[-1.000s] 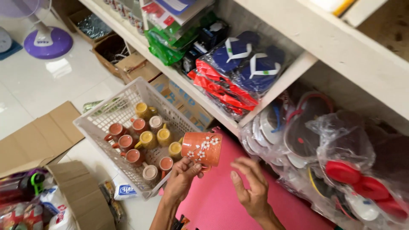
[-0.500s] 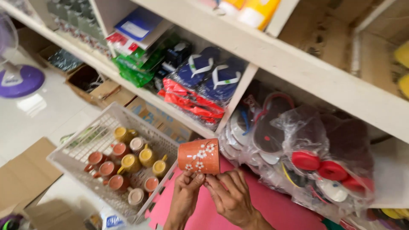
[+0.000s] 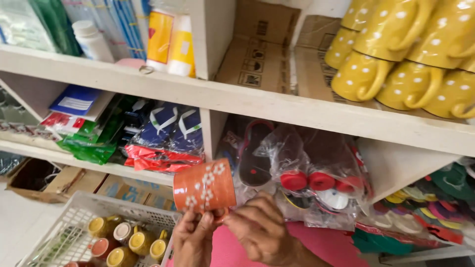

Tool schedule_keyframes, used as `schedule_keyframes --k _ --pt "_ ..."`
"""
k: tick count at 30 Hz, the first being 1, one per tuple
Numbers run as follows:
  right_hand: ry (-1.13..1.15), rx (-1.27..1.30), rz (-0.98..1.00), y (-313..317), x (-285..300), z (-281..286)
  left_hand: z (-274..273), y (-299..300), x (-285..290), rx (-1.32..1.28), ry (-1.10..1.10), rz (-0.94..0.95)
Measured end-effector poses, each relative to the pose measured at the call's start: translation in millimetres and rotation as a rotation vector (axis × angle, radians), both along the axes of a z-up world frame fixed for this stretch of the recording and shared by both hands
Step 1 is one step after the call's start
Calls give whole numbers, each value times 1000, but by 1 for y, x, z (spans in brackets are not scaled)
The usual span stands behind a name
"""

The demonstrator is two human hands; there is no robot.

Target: The recorder is taking ceramic mugs from a plastic basket and neatly arranging them on storage shelves.

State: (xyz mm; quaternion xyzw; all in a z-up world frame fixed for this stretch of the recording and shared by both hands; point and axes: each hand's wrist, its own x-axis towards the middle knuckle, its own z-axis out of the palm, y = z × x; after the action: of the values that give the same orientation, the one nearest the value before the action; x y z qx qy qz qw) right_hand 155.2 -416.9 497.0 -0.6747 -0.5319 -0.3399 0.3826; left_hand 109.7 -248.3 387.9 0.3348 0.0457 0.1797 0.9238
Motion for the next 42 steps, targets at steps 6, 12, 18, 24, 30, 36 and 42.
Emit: schedule_keyframes --k 6,12,18,24,30,36,42 --pt "-10 122 -144 -55 41 8 62 -6 12 -49 -113 -326" --pt "-76 147 -397 -97 66 68 99 -22 27 -124 -165 -522" --pt "-40 195 -445 -116 81 112 127 -36 42 -217 -228 -667" --pt "74 248 -553 -140 91 126 145 -39 56 -64 -190 -561" --pt "437 458 -316 -165 115 113 208 -50 102 227 -340 -341" --pt "353 422 -378 -147 113 131 259 -72 162 368 -343 -207" --pt "398 519 -186 -153 130 135 266 -91 262 472 -144 -182"
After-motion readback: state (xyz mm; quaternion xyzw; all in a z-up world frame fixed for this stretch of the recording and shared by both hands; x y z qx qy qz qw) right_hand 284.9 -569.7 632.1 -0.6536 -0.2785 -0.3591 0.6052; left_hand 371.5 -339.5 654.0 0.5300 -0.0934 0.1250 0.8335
